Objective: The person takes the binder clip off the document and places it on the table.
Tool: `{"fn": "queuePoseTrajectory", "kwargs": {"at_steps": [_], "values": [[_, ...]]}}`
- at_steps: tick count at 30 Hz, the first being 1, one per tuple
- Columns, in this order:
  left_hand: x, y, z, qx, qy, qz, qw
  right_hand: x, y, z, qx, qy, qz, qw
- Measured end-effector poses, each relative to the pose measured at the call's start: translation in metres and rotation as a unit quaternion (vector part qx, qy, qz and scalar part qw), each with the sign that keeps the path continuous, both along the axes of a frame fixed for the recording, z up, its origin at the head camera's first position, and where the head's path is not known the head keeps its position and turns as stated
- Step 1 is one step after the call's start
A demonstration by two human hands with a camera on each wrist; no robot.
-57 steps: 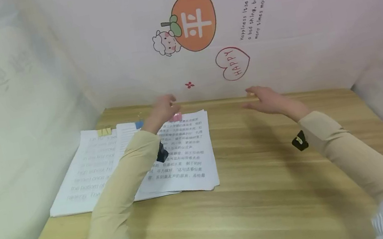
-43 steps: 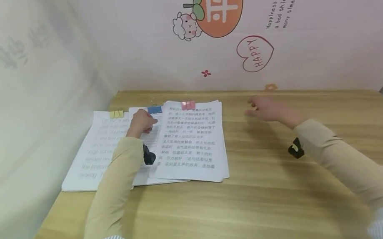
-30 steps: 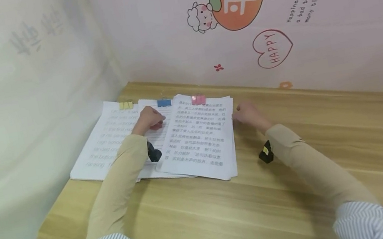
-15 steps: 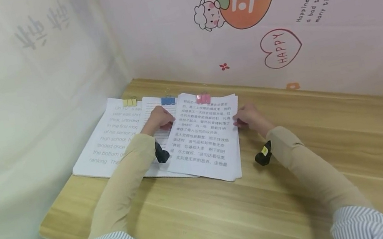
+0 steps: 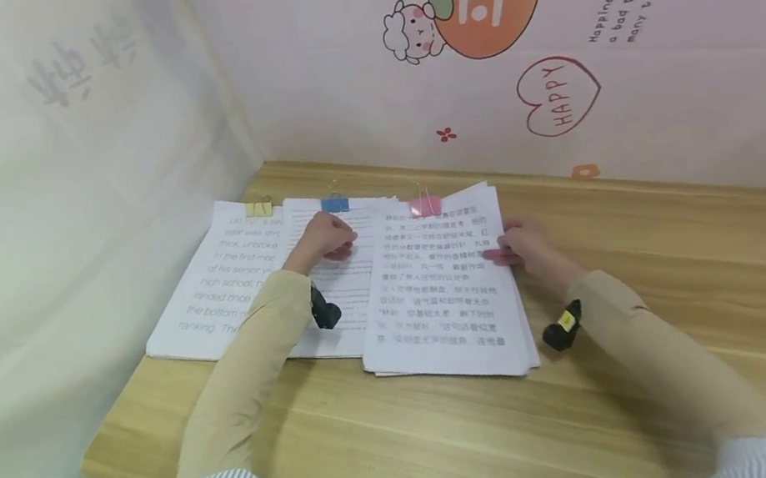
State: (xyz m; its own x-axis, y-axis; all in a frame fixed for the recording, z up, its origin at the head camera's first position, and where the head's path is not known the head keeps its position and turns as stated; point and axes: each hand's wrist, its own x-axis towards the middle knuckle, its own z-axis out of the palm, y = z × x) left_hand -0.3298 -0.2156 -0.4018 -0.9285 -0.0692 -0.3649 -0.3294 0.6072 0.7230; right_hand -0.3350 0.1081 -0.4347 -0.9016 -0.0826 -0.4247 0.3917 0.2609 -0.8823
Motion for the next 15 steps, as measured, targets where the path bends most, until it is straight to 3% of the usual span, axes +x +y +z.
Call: {"fn": "queuePoseTrajectory", "kwargs": {"at_steps": [3,8,12,15], "values": [[-0.004,0.018,0.004,0.003,0.011,-0.013,0.9998,0.016,0.029,-0.001,-0.003,0.005,0.002,1.0],[-0.014,0.065,0.012,0.076,0.021,-0.041,0.9961,0.041,0.069,-0.001,-0.016,-0.001,0.01,1.0],[-0.024,0.108,0.015,0.136,0.006,-0.076,0.9877,0.058,0.089,-0.002,-0.026,0.002,0.015,1.0],[-0.03,0.135,0.015,0.149,-0.012,-0.099,0.9838,0.067,0.097,-0.002,-0.039,0.007,0.017,0.999]]}}
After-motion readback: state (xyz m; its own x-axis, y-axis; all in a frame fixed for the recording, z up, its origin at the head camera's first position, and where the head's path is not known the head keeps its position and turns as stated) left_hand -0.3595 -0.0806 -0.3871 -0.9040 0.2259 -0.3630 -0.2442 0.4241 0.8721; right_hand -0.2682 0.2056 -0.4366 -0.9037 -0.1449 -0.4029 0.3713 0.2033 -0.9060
